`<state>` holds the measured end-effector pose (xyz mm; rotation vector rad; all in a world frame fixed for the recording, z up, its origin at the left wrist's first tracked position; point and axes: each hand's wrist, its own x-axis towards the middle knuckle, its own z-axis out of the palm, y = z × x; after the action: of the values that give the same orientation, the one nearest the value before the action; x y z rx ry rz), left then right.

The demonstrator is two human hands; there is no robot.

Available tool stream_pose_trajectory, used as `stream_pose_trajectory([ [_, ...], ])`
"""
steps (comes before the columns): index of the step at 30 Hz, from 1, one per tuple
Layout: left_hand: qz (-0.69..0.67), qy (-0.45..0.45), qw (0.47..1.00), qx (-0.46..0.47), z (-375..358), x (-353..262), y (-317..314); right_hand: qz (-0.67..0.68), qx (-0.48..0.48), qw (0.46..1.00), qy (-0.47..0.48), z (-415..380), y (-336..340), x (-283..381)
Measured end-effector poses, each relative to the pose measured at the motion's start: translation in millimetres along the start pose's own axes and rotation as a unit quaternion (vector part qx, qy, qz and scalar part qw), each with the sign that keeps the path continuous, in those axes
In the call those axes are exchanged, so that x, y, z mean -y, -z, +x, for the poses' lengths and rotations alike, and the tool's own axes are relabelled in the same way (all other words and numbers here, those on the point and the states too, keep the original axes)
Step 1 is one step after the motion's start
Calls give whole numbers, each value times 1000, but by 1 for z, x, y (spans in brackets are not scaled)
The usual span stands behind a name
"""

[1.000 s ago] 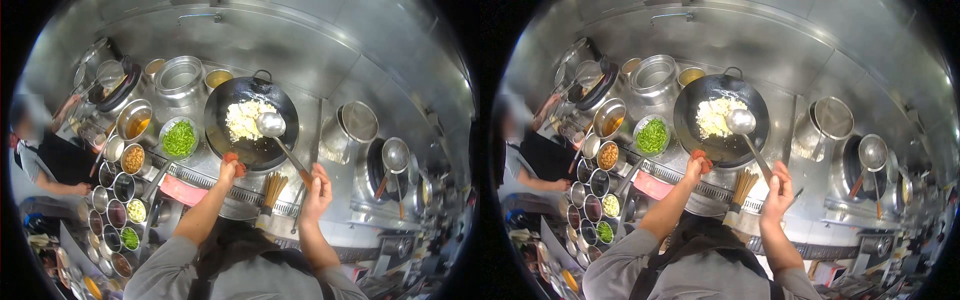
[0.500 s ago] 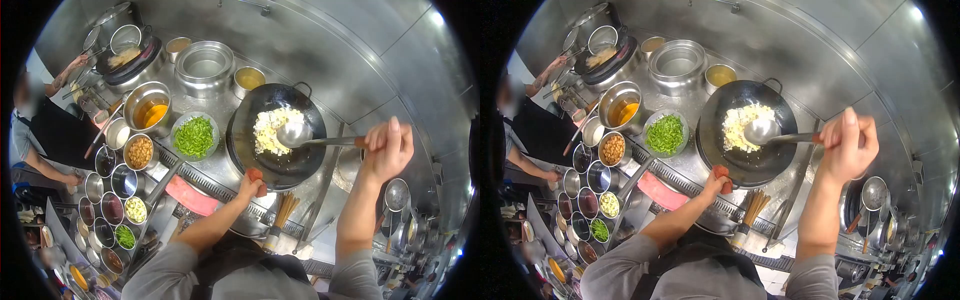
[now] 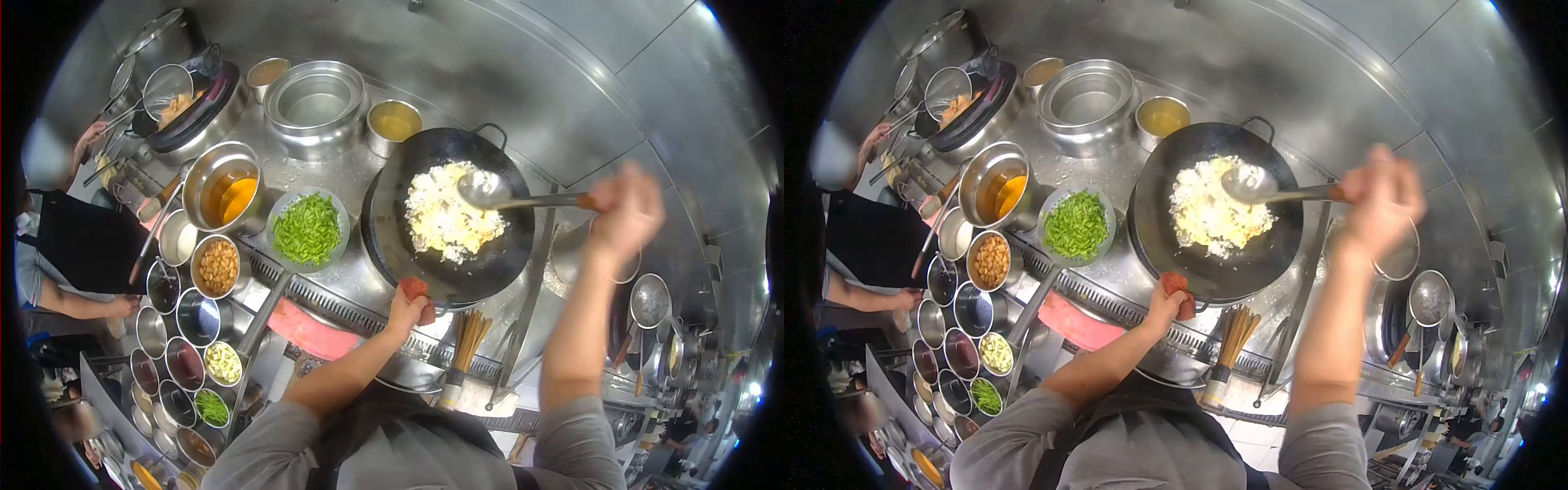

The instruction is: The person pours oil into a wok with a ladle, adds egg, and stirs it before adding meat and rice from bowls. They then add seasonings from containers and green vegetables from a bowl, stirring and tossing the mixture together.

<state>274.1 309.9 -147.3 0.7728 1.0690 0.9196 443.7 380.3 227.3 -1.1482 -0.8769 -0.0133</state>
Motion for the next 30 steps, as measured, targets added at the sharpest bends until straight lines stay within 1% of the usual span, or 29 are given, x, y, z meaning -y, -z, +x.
stream_pose_trajectory([
  [2, 9, 7, 1000, -10, -3, 1, -1, 127, 41, 991, -7, -9, 3, -53],
  [4, 27, 7, 1000, -13, -10, -1, 1, 124, 25, 992, -25, -4, -4, -38],
  [6, -15, 21, 999, 20, -2, -12, -1, 135, 19, 990, -31, 4, -13, -3],
  [7, 3, -22, 1000, 16, 8, 7, 1, 174, 54, 983, -10, 0, -10, 19],
  [8, 6, -20, 1000, 11, 12, 16, 4, 208, 88, 974, 9, -9, -5, 31],
  [9, -1, -18, 1000, 18, 14, 21, 6, 209, 87, 974, 4, -23, -2, 32],
  [11, -36, -19, 999, 26, 17, 26, 2, 248, 177, 952, 9, -54, -2, 26],
  [12, -33, -14, 999, 34, 13, 19, 1, 156, 176, 972, -9, -74, -5, -6],
  [13, -62, 10, 997, 42, 6, 9, 1, 114, 156, 981, -4, -84, -5, -14],
  [14, -94, 30, 994, 48, 4, 1, -3, 44, 176, 981, 65, -81, -2, -35],
  [15, -98, 32, 994, 37, 2, -1, -6, 28, 172, 983, 53, -71, -2, -26],
  [16, -100, 33, 993, 46, -1, -2, -6, 15, 168, 985, 44, -60, -1, -13],
  [18, -103, 52, 993, 35, 2, -5, -6, 57, 113, 992, 27, -31, 10, 36],
  [19, -94, 52, 993, 53, 2, -5, -2, 106, 143, 984, 18, -19, 25, 48],
  [20, -98, 54, 992, 50, 1, -2, -2, 158, 170, 973, 9, -11, 40, 54],
  [21, -93, 34, 993, 57, 5, -2, -1, 175, 163, 971, 10, -17, 49, 50],
  [22, -87, 15, 994, 64, 6, -1, -1, 91, 117, 989, -11, -37, 51, 27],
  [23, -83, 15, 994, 63, 5, -1, 0, 92, 128, 987, 6, -58, 50, -5],
  [24, -75, 27, 995, 62, 5, -3, -1, 94, 138, 986, 23, -72, 50, -22],
  [26, -54, 33, 996, 59, 1, -6, 6, 141, 132, 981, -4, -67, 36, -22],
  [27, -46, 36, 995, 77, 4, -8, 8, 108, 103, 989, 3, -58, 30, -6],
  [28, -41, 37, 994, 94, 9, -11, 7, 106, 94, 990, 11, -53, 30, 17],
  [29, -15, 10, 997, 72, 12, -4, 7, 166, 130, 977, 21, -48, 35, 35],
  [30, -17, 1, 998, 68, 12, 0, 9, 221, 165, 961, 29, -48, 43, 46],
])
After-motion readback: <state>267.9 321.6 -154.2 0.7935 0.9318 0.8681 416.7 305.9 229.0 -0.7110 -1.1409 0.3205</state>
